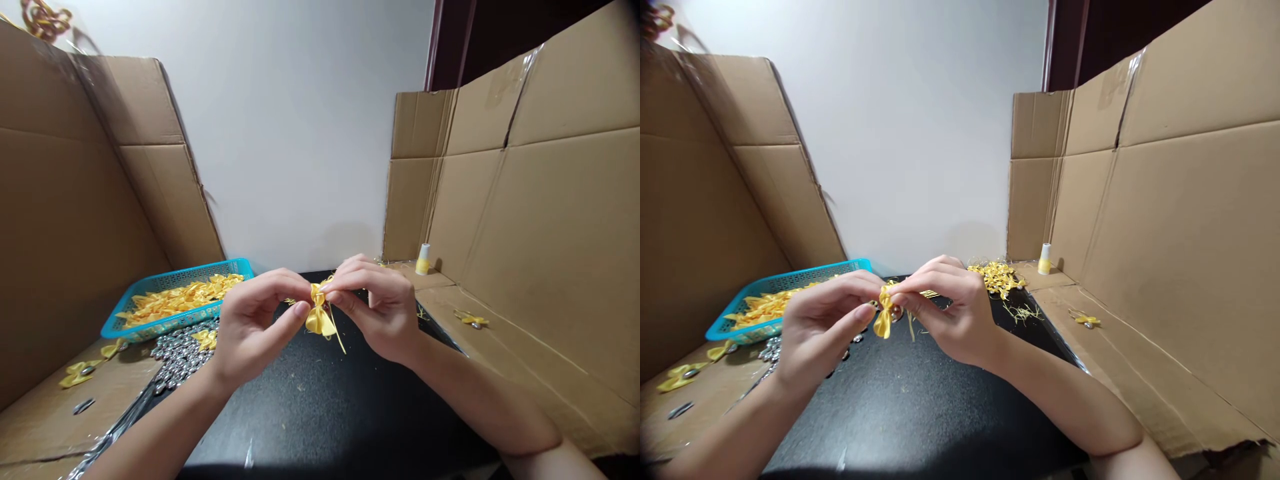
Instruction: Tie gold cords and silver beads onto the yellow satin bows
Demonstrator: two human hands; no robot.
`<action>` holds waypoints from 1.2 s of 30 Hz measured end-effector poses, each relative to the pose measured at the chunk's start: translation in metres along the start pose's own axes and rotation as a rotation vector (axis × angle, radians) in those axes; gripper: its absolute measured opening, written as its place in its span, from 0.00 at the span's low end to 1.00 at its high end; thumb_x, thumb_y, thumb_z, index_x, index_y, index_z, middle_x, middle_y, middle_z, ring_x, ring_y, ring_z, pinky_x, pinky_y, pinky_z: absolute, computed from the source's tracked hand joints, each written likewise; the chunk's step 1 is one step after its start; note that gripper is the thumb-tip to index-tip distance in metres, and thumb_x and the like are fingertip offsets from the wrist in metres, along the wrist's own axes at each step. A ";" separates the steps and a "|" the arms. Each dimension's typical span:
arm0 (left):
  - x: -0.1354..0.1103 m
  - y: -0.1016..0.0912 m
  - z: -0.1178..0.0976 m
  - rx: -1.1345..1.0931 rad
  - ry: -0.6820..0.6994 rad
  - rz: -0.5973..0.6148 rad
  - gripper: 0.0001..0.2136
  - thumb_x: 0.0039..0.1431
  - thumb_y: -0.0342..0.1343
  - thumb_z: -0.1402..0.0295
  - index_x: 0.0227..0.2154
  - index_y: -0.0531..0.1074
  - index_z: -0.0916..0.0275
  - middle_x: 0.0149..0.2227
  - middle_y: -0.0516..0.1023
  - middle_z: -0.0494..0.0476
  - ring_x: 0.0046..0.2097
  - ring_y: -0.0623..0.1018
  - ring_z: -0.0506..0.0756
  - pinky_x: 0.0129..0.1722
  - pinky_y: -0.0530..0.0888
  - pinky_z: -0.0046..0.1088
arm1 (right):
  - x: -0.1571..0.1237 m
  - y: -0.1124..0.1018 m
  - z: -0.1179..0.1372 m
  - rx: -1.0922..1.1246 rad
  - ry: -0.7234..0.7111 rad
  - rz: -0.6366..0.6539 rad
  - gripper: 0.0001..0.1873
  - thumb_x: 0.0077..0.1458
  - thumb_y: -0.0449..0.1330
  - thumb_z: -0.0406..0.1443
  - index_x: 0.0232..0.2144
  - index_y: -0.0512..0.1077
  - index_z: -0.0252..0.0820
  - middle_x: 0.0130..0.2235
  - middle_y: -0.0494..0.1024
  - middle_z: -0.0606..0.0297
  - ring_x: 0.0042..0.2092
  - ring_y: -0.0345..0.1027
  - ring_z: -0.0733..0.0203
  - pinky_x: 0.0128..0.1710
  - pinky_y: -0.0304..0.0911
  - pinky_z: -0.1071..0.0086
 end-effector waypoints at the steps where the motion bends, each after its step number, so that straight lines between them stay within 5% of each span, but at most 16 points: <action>1: 0.000 0.000 -0.001 -0.011 -0.036 0.003 0.05 0.56 0.58 0.76 0.30 0.77 0.62 0.28 0.79 0.54 0.30 0.76 0.49 0.28 0.74 0.21 | 0.000 0.000 0.000 -0.013 -0.005 -0.002 0.05 0.55 0.63 0.28 0.32 0.77 0.43 0.29 0.80 0.65 0.32 0.71 0.64 0.37 0.65 0.64; 8: 0.001 -0.003 -0.004 -0.062 -0.227 0.017 0.06 0.57 0.59 0.75 0.27 0.78 0.60 0.26 0.78 0.50 0.28 0.75 0.46 0.27 0.72 0.16 | 0.000 0.000 -0.001 0.020 0.022 0.005 0.05 0.55 0.63 0.29 0.32 0.78 0.42 0.29 0.80 0.65 0.32 0.71 0.64 0.37 0.66 0.65; 24: -0.001 -0.004 -0.001 0.073 -0.073 0.036 0.07 0.54 0.59 0.80 0.30 0.77 0.61 0.28 0.79 0.52 0.29 0.76 0.48 0.28 0.72 0.20 | 0.004 -0.004 -0.002 0.013 -0.002 0.043 0.05 0.54 0.64 0.28 0.31 0.79 0.43 0.28 0.80 0.64 0.32 0.69 0.64 0.36 0.65 0.65; 36: -0.002 0.003 -0.004 0.042 -0.123 -0.014 0.04 0.53 0.59 0.77 0.26 0.74 0.64 0.25 0.76 0.53 0.27 0.75 0.49 0.25 0.72 0.21 | 0.001 0.000 -0.006 0.029 0.003 0.048 0.03 0.54 0.64 0.32 0.30 0.78 0.45 0.28 0.81 0.65 0.31 0.70 0.62 0.36 0.66 0.63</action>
Point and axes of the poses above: each hand's wrist, its own x-axis towards the middle knuckle, its own y-axis out of the palm, z = x × y, the point moved 1 cm from there along x, towards the middle knuckle
